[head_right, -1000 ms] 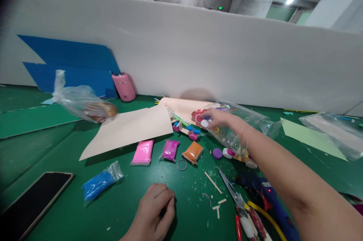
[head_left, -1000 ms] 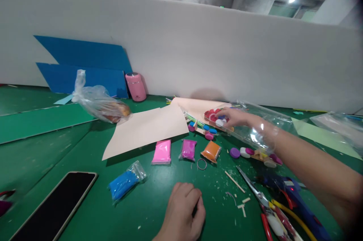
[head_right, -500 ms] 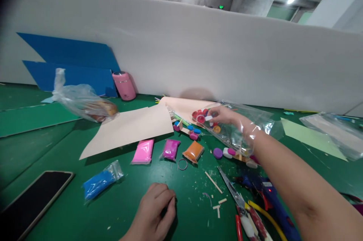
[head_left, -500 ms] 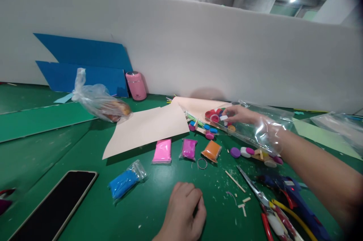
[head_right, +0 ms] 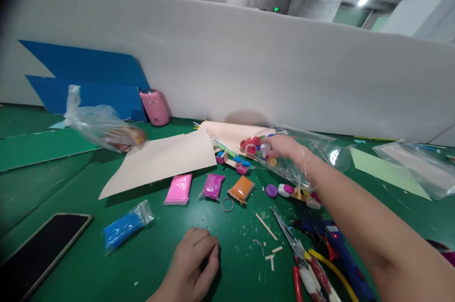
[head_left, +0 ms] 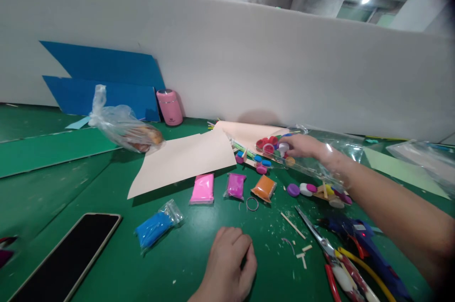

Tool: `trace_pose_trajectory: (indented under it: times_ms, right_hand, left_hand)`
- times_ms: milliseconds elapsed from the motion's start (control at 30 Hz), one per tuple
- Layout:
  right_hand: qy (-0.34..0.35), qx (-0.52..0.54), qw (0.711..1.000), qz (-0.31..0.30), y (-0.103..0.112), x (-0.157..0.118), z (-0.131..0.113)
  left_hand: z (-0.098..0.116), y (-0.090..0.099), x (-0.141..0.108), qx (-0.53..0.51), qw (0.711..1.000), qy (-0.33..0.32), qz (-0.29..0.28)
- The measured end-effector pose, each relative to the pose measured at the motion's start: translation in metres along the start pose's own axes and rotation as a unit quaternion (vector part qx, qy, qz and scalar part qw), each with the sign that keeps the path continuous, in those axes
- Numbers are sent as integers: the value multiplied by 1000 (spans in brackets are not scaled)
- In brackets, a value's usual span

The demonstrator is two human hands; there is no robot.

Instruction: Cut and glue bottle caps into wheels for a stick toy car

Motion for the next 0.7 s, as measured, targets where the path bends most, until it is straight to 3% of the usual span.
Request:
trace_pose_trajectory:
  times_ms: [367, 700]
  right_hand:
    - [-57, -35, 998, 0, -22, 10, -13]
    - [-65, 144, 987, 33, -4, -1, 15]
  left_hand:
    - [-1, -1, 0, 5, 1000, 0, -3]
    - [0, -1, -1, -3, 1000, -4, -5]
Point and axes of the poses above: each hand's wrist, its own x-axis towards the middle knuckle, its own y-axis out of the back of the hand, z = x × y, the point moved 3 cm from there along x, towards the middle knuckle, and after that the axes turned 11 degrees about -x, right-handed, at the moved point
